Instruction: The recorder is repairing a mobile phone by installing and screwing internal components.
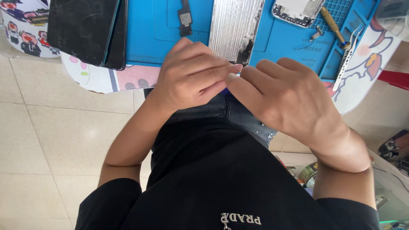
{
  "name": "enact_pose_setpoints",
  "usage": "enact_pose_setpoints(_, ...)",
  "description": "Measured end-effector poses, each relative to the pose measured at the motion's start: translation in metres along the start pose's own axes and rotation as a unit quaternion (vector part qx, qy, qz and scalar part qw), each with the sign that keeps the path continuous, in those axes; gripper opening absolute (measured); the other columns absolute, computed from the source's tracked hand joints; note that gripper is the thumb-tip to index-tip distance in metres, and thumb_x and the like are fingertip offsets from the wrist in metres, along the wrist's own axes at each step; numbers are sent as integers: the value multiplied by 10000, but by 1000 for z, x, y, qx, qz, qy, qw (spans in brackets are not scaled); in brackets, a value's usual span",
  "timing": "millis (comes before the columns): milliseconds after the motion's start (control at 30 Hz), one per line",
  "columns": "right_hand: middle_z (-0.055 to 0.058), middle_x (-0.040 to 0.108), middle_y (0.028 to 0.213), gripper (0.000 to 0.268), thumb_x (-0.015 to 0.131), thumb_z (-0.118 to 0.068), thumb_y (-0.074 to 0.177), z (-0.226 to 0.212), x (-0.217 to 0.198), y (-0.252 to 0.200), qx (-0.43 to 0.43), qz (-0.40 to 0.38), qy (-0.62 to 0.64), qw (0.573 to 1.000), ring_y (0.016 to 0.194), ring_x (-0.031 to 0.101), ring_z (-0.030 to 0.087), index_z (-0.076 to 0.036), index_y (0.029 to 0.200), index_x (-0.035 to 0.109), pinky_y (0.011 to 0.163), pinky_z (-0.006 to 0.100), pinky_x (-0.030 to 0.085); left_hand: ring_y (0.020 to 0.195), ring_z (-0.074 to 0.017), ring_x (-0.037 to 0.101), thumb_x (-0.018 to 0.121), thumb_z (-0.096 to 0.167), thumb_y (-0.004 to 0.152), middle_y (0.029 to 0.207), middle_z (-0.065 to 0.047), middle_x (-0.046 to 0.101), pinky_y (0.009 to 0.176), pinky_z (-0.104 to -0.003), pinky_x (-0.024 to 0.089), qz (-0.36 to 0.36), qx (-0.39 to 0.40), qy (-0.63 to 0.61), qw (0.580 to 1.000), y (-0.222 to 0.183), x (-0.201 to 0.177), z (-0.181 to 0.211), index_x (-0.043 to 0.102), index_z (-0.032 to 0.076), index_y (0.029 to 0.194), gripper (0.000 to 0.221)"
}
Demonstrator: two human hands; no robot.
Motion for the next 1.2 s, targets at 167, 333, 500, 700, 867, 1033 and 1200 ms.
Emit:
enact_pose_setpoints(167, -48, 530, 650, 177, 700, -269, 938, 0, 13, 2, -11, -52, -24, 998, 616, 583, 114, -100, 982, 669, 568, 276, 461, 1015, -149, 621, 891, 192, 885, 1121, 57, 714, 830, -347, 393, -54, -28, 27, 998, -2, -4, -3, 776, 138, 1209, 348)
enact_pose_setpoints(333, -23, 552, 653, 287, 708, -333, 929, 4, 0, 12, 6, 3, 20, 1000, 580, 609, 126, -56, 993, 669, 538, 275, 467, 1097, -188, 575, 911, 292, 871, 1245, 52, 661, 859, -380, 388, -93, -41, 62, 993, -3, -1, -9, 737, 115, 1176, 393)
enact_pose_setpoints(500, -22, 565, 658, 214, 697, -128, 896, 5, 11, 11, 36, -38, -29, 998, 576, 628, 117, -57, 1096, 672, 504, 262, 477, 1090, -176, 573, 905, 279, 861, 1238, 71, 635, 864, -379, 387, -108, -66, 114, 985, -4, 5, -14, 740, 134, 1170, 379)
enact_pose_setpoints(700, 8, 558, 647, 260, 676, -86, 842, 3, 14, 13, 56, -58, -3, 997, 544, 612, 127, -10, 1090, 664, 428, 279, 442, 1086, -181, 574, 906, 251, 852, 1229, 84, 647, 860, -370, 399, -111, -67, 102, 986, -6, 8, -17, 726, 138, 1086, 316)
enact_pose_setpoints(867, 16, 568, 637, 75, 669, -79, 877, 3, 28, 8, 58, -76, 24, 995, 576, 639, 155, -59, 881, 597, 461, 299, 464, 1093, -180, 570, 887, 223, 816, 1239, 85, 650, 866, -371, 404, -112, -61, 102, 987, -5, 7, -15, 745, 127, 1116, 345)
enact_pose_setpoints(1033, 44, 584, 627, 103, 663, -76, 915, 4, 30, 8, 80, -49, 75, 993, 554, 639, 211, -37, 856, 588, 473, 335, 476, 1081, -179, 578, 902, 220, 814, 1218, 88, 668, 856, -366, 405, -102, -61, 103, 988, -4, 7, -16, 747, 139, 1133, 363)
enact_pose_setpoints(1200, 86, 597, 579, 177, 687, -123, 975, 2, 29, 4, 126, -15, 88, 988, 465, 604, 240, -11, 853, 625, 435, 343, 462, 1085, -195, 578, 878, 150, 776, 1228, 72, 666, 883, -364, 422, -86, -42, 96, 991, -6, 6, -11, 740, 123, 1098, 352)
Point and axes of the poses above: each hand's wrist, its own y-axis towards the middle knuckle, its own x-axis out of the palm, z = x × y, the point moved 9 cm from there along y, towards the middle knuckle
